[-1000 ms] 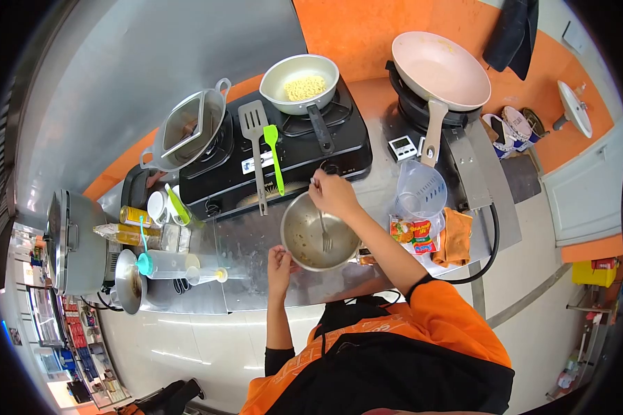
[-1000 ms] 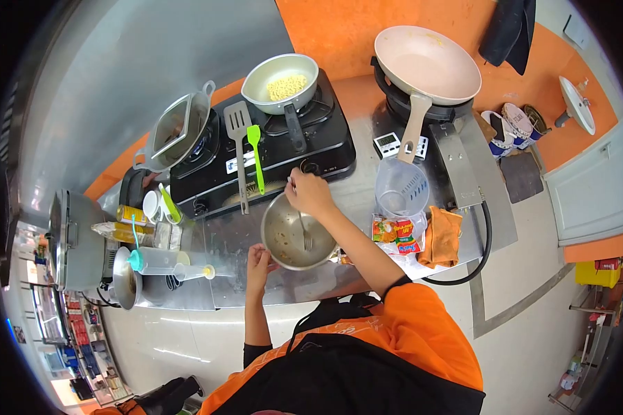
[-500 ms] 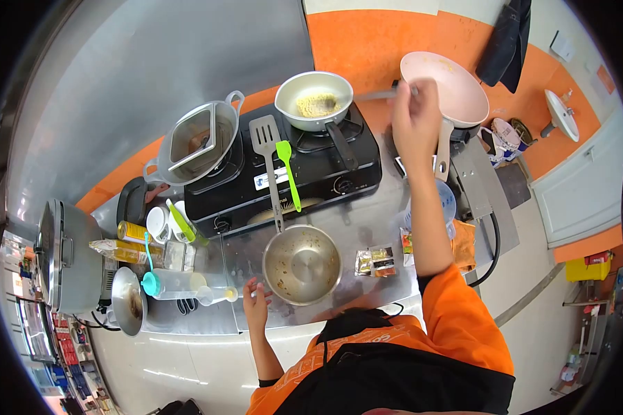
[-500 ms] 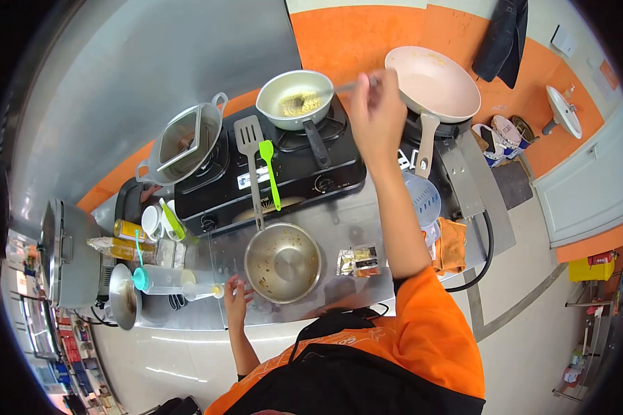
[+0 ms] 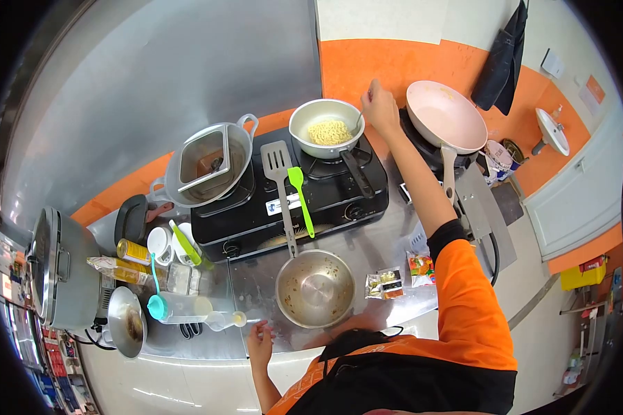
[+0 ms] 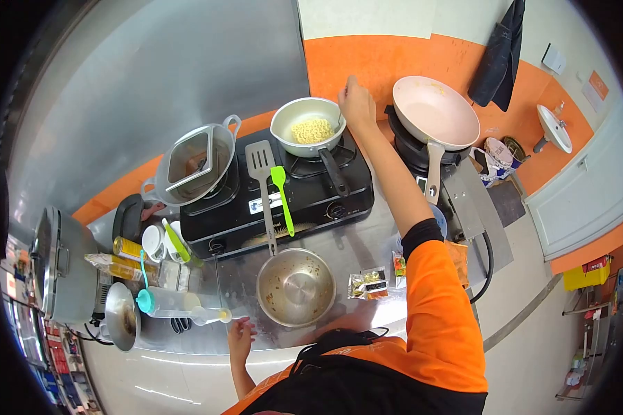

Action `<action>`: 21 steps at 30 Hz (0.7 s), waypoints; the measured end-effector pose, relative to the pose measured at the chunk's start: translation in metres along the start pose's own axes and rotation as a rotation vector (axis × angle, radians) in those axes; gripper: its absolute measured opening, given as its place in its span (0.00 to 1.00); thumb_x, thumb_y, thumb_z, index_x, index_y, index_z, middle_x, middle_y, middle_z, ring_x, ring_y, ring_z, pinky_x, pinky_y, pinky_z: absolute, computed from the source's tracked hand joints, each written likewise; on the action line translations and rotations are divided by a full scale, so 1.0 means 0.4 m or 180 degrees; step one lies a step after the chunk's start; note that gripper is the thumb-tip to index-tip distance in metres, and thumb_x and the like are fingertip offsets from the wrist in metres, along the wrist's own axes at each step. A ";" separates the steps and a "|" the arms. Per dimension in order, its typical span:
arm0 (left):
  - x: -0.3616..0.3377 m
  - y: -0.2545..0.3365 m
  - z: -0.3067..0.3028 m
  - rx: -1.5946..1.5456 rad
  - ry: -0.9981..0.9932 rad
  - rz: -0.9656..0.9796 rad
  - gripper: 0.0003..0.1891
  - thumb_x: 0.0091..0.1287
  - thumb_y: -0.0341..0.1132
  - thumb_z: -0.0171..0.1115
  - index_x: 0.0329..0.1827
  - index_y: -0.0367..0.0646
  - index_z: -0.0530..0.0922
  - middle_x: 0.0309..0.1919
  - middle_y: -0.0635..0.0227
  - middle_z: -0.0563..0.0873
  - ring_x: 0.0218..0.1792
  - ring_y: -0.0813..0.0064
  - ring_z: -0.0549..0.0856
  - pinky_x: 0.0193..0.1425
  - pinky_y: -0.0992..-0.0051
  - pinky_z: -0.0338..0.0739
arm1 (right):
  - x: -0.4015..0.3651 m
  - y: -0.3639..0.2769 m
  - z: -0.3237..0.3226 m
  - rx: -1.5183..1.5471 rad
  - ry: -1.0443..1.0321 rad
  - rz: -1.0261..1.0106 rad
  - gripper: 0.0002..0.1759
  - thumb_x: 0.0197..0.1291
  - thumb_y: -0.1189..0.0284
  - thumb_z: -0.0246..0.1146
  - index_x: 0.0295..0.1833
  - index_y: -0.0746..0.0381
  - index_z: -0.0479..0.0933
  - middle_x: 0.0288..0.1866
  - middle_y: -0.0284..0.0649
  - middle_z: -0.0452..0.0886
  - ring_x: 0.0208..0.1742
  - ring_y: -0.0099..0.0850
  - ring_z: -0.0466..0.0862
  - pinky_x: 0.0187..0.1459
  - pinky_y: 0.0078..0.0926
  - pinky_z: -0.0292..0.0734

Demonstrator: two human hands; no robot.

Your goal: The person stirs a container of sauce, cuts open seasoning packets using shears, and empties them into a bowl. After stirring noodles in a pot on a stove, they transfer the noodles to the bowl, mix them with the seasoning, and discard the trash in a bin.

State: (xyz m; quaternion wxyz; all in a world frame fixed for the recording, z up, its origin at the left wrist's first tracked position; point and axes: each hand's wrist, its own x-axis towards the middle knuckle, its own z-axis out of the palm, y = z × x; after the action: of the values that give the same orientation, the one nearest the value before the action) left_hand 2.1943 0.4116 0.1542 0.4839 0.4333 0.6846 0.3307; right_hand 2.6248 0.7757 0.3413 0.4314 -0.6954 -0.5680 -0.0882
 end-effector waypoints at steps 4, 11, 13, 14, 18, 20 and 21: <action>-0.032 -0.010 -0.016 0.0134 0.0114 -0.0110 0.13 0.66 0.33 0.51 0.50 0.37 0.73 0.33 0.63 0.82 0.29 0.76 0.82 0.30 0.80 0.74 | 0.023 0.048 0.014 -0.0009 0.0137 0.0617 0.15 0.59 0.63 0.51 0.37 0.66 0.73 0.32 0.55 0.80 0.36 0.53 0.80 0.40 0.48 0.74; -0.062 -0.038 -0.041 0.0313 0.0426 -0.0108 0.12 0.64 0.31 0.50 0.48 0.35 0.73 0.32 0.62 0.83 0.29 0.74 0.83 0.32 0.78 0.75 | 0.046 0.160 0.100 0.0713 -0.0048 0.1120 0.22 0.64 0.64 0.44 0.28 0.69 0.75 0.17 0.46 0.78 0.19 0.35 0.81 0.30 0.33 0.76; -0.071 -0.035 -0.041 0.0356 0.0485 -0.0124 0.12 0.64 0.30 0.50 0.48 0.35 0.73 0.31 0.61 0.83 0.28 0.73 0.83 0.33 0.78 0.75 | 0.036 0.150 0.103 0.0791 0.0096 0.1084 0.22 0.65 0.65 0.43 0.28 0.69 0.75 0.16 0.45 0.78 0.18 0.34 0.81 0.28 0.32 0.75; -0.074 -0.035 -0.041 0.0376 0.0508 -0.0123 0.12 0.64 0.30 0.50 0.48 0.35 0.74 0.31 0.61 0.83 0.28 0.73 0.83 0.33 0.78 0.75 | 0.035 0.138 0.103 0.0833 0.0169 0.1063 0.23 0.66 0.65 0.42 0.28 0.70 0.75 0.15 0.45 0.77 0.18 0.34 0.81 0.28 0.31 0.75; -0.082 -0.047 -0.038 0.0348 0.0581 -0.0115 0.12 0.63 0.31 0.51 0.48 0.36 0.74 0.30 0.61 0.83 0.28 0.73 0.84 0.33 0.77 0.75 | 0.046 0.068 0.094 0.0881 0.0185 0.0957 0.21 0.64 0.65 0.46 0.31 0.70 0.77 0.29 0.56 0.79 0.36 0.51 0.80 0.40 0.46 0.72; -0.088 -0.050 -0.037 0.0446 0.0589 -0.0081 0.12 0.64 0.31 0.51 0.48 0.36 0.74 0.30 0.61 0.83 0.28 0.73 0.84 0.33 0.77 0.75 | 0.046 0.019 0.076 0.0993 0.0194 0.0751 0.21 0.64 0.65 0.46 0.30 0.69 0.77 0.28 0.56 0.79 0.35 0.52 0.80 0.39 0.47 0.71; -0.090 -0.050 -0.036 0.0491 0.0593 -0.0061 0.12 0.64 0.32 0.52 0.48 0.36 0.74 0.30 0.61 0.83 0.28 0.73 0.84 0.32 0.77 0.75 | 0.046 -0.004 0.067 0.0998 0.0206 0.0628 0.20 0.64 0.65 0.46 0.30 0.69 0.77 0.28 0.56 0.79 0.35 0.52 0.79 0.39 0.47 0.71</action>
State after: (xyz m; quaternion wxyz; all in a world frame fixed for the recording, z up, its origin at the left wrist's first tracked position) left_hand 2.1806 0.3702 0.1546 0.3866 0.4301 0.7541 0.3112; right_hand 2.6200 0.8075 0.3369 0.5590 -0.6688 -0.4896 0.0218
